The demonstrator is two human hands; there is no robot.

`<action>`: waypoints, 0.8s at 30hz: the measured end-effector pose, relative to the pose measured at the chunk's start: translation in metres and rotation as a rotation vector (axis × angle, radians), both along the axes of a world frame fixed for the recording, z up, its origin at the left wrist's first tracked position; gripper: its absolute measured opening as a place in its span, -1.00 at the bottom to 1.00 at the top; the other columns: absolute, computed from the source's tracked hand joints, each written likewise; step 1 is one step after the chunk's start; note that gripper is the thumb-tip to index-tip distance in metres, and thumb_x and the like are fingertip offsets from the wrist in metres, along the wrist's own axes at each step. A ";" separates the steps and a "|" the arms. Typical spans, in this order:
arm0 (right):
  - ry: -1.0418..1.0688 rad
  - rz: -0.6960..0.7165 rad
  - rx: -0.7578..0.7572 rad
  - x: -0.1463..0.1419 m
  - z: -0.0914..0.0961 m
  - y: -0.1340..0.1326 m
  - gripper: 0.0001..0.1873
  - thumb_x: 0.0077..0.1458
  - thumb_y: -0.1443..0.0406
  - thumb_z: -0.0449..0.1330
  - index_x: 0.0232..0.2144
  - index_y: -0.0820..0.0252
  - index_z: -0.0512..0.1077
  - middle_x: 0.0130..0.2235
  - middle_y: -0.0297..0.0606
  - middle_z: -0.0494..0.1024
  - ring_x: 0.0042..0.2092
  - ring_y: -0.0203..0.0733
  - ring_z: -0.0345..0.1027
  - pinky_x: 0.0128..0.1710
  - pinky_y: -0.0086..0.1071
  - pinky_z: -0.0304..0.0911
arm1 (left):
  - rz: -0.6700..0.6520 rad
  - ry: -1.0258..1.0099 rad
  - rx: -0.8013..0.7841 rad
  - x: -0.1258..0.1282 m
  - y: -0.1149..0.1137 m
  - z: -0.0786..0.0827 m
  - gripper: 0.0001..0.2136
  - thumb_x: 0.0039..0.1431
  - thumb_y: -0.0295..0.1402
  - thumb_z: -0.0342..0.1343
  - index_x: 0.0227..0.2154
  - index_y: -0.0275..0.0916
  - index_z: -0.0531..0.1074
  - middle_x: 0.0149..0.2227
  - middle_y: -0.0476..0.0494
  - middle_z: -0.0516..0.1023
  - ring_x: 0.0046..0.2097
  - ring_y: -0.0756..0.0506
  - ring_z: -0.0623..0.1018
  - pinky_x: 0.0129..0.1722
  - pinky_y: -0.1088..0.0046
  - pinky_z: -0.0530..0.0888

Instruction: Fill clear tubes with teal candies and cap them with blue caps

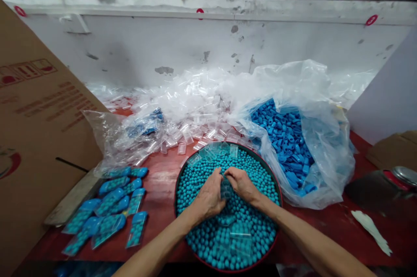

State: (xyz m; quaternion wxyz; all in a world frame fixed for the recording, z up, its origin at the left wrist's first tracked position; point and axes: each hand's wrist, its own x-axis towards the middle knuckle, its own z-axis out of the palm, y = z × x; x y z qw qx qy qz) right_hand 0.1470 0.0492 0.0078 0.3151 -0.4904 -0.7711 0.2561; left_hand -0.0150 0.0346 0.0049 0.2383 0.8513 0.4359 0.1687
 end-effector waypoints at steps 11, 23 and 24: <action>-0.433 -0.065 0.130 -0.004 0.018 0.050 -0.76 0.02 0.41 0.03 -0.22 0.15 0.34 -0.16 -0.20 0.39 -0.14 -0.18 0.24 -0.20 -0.40 0.13 | 0.067 0.205 -0.165 0.000 0.000 0.015 -0.46 -0.23 -0.41 0.05 -0.07 -0.29 0.14 -0.20 -0.19 0.33 -0.16 -0.19 0.32 -0.17 0.29 0.29; -0.152 0.104 0.002 0.009 0.009 0.028 -0.79 0.04 0.36 0.05 -0.21 0.22 0.28 -0.33 -0.30 0.44 -0.30 -0.29 0.32 -0.29 -0.45 0.18 | 0.060 0.132 0.113 -0.009 -0.009 0.013 -0.51 -0.25 -0.46 0.04 -0.13 -0.34 0.13 0.19 -0.37 -0.19 0.20 -0.32 -0.19 0.09 0.04 -0.01; -0.090 0.153 -0.033 0.009 0.008 0.020 -0.82 0.03 0.38 0.06 -0.25 0.22 0.31 -0.35 -0.32 0.44 -0.32 -0.30 0.32 -0.29 -0.46 0.18 | 0.036 0.128 0.077 -0.009 -0.007 0.013 -0.51 -0.24 -0.44 0.04 -0.13 -0.33 0.14 0.16 -0.37 -0.09 0.19 -0.32 -0.11 0.08 0.07 0.03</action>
